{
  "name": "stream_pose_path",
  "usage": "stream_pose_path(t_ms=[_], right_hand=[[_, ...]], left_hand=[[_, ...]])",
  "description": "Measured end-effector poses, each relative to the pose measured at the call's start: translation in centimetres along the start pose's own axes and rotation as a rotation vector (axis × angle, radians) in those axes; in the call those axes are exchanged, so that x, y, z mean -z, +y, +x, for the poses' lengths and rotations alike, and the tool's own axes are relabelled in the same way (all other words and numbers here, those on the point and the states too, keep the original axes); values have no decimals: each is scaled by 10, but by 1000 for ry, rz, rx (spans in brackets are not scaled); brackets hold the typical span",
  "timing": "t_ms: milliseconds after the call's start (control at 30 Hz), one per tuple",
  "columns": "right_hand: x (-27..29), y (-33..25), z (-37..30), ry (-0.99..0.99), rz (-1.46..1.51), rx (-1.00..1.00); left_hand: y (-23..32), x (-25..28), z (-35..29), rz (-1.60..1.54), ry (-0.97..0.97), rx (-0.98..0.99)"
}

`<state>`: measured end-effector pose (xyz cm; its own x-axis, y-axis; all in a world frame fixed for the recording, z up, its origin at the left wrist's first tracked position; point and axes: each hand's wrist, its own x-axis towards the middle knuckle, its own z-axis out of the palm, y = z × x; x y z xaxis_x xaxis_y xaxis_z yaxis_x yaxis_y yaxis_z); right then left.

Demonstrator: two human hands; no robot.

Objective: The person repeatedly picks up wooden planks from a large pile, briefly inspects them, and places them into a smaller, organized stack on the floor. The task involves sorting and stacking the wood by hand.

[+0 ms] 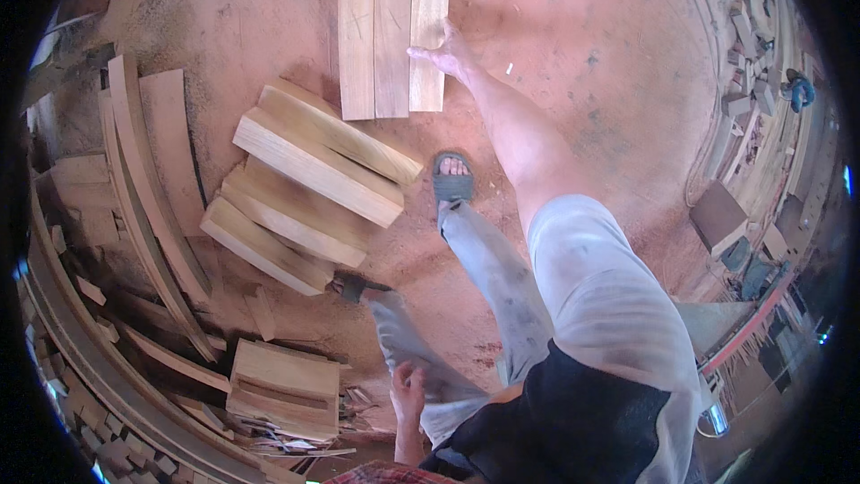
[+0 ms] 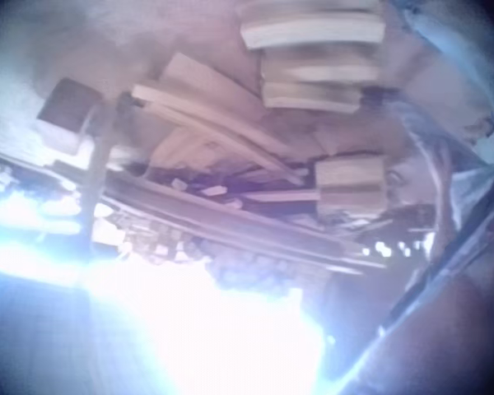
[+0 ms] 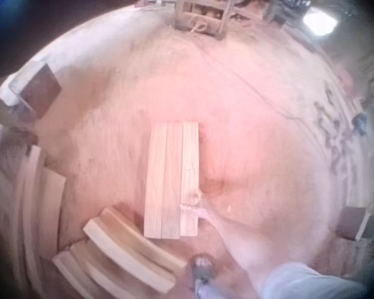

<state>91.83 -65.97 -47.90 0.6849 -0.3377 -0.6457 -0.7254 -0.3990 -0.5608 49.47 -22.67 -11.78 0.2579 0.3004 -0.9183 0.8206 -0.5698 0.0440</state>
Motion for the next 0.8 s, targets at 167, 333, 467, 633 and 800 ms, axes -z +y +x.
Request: stream_pose_path(t_ms=[167,333,467,633,800], right_hand=[[7,2,-57,-150,83,39],[6,4,-234,-425,90,-88],[-8,34,-369,-428,148,330],[11,67,-468,-407,-213,100],[-22,22,-576,-468,-63,-83]], left_hand=[[-9,-3,10,-185,-12,-14],[-13,20,-38,-287,10,-145],[-23,51,-85,-247,23,-232],[-112,102,-113,-289,100,-321],[-276,166,-141,-586,288,-306]])
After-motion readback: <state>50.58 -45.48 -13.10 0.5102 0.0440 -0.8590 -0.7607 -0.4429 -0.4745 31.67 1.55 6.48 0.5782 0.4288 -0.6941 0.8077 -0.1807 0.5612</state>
